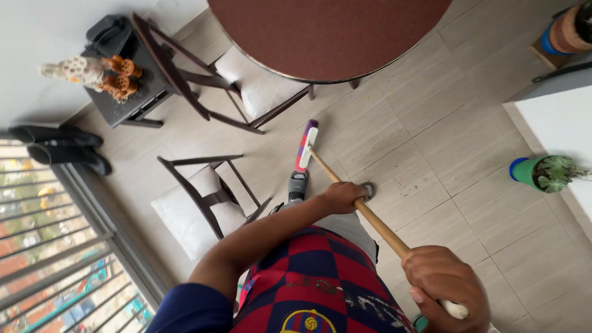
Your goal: Sweeping the floor in a dining area around chairs and plants.
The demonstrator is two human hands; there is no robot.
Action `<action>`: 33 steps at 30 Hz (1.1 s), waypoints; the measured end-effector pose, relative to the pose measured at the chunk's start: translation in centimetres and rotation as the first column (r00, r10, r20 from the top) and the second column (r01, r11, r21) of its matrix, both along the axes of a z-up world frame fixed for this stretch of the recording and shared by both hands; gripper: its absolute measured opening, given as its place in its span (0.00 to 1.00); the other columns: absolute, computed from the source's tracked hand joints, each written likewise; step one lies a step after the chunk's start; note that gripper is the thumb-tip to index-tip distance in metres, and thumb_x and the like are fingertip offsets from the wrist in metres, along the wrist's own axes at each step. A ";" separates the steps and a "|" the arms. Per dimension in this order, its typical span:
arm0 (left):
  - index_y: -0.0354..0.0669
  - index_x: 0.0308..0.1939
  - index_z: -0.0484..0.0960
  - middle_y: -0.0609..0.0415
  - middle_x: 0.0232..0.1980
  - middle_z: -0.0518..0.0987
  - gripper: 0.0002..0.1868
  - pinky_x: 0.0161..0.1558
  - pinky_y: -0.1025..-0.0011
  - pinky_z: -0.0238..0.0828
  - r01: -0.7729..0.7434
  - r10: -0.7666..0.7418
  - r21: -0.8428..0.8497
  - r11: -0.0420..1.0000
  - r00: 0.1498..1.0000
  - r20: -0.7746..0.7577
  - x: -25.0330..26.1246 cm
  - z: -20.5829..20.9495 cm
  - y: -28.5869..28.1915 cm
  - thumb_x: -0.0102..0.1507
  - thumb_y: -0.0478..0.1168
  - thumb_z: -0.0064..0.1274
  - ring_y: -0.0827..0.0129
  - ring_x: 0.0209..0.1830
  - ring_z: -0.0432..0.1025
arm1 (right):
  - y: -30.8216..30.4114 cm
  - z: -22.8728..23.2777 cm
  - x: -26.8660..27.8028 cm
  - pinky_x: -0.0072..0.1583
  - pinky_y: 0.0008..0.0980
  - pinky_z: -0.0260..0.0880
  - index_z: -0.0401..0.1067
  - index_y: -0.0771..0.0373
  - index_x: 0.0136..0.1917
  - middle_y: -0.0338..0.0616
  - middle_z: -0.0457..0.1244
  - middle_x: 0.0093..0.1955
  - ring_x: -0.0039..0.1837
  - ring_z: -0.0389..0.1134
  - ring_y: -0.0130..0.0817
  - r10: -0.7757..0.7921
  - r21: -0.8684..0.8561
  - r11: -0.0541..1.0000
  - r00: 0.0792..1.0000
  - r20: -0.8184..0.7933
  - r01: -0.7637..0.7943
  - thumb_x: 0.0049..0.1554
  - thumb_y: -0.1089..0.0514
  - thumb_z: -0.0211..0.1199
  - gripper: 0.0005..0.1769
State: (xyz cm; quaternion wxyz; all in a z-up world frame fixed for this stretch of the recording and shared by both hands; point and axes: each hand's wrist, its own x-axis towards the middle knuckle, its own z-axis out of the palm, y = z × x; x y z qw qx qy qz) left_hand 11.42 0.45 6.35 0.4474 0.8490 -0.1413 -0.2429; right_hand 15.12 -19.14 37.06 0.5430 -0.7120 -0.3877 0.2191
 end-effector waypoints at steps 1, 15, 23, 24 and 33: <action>0.48 0.42 0.76 0.54 0.38 0.82 0.03 0.48 0.56 0.75 -0.091 0.091 0.008 0.996 0.996 0.004 -1.4 0.5 1.7 0.65 0.37 0.53 0.57 0.45 0.78 | 1.2 -0.3 -0.4 0.51 0.41 0.73 0.60 0.62 0.27 0.41 0.62 0.29 0.37 0.68 0.36 0.049 0.103 0.993 0.997 0.061 -0.055 0.47 0.67 0.62 0.13; 0.45 0.38 0.82 0.47 0.41 0.83 0.06 0.48 0.57 0.75 -0.035 0.034 -0.005 0.999 0.996 -0.086 -9.7 -11.8 11.9 0.58 0.33 0.56 0.51 0.46 0.78 | 7.2 -7.0 -8.9 0.46 0.38 0.68 0.66 0.66 0.32 0.45 0.65 0.33 0.40 0.69 0.38 0.033 -0.046 0.998 0.988 -0.153 -0.041 0.58 0.60 0.68 0.17; 0.45 0.41 0.79 0.48 0.41 0.82 0.06 0.47 0.54 0.71 0.137 -0.129 -0.072 0.988 0.985 0.115 -4.3 -9.1 2.6 0.60 0.33 0.54 0.50 0.47 0.75 | 4.6 -4.6 -10.9 0.46 0.38 0.64 0.61 0.63 0.30 0.43 0.59 0.30 0.35 0.64 0.38 -0.091 -0.040 0.995 0.995 0.032 0.092 0.59 0.60 0.67 0.21; 0.45 0.41 0.79 0.48 0.41 0.82 0.06 0.47 0.54 0.71 0.146 -0.137 -0.080 0.986 0.984 0.114 -4.3 -8.6 2.6 0.60 0.33 0.54 0.50 0.47 0.75 | 5.1 -4.3 -10.6 0.46 0.38 0.64 0.61 0.63 0.30 0.43 0.59 0.30 0.35 0.64 0.38 -0.100 -0.047 0.994 0.995 0.031 0.101 0.59 0.60 0.67 0.21; 0.46 0.42 0.79 0.48 0.39 0.81 0.04 0.47 0.56 0.72 -0.048 0.051 -0.073 0.996 0.998 0.048 -6.1 1.3 6.2 0.65 0.37 0.50 0.52 0.44 0.76 | 7.7 -3.0 -8.7 0.33 0.35 0.54 0.56 0.61 0.29 0.41 0.54 0.26 0.28 0.59 0.36 0.295 0.385 0.892 0.950 -0.097 -0.237 0.61 0.62 0.66 0.24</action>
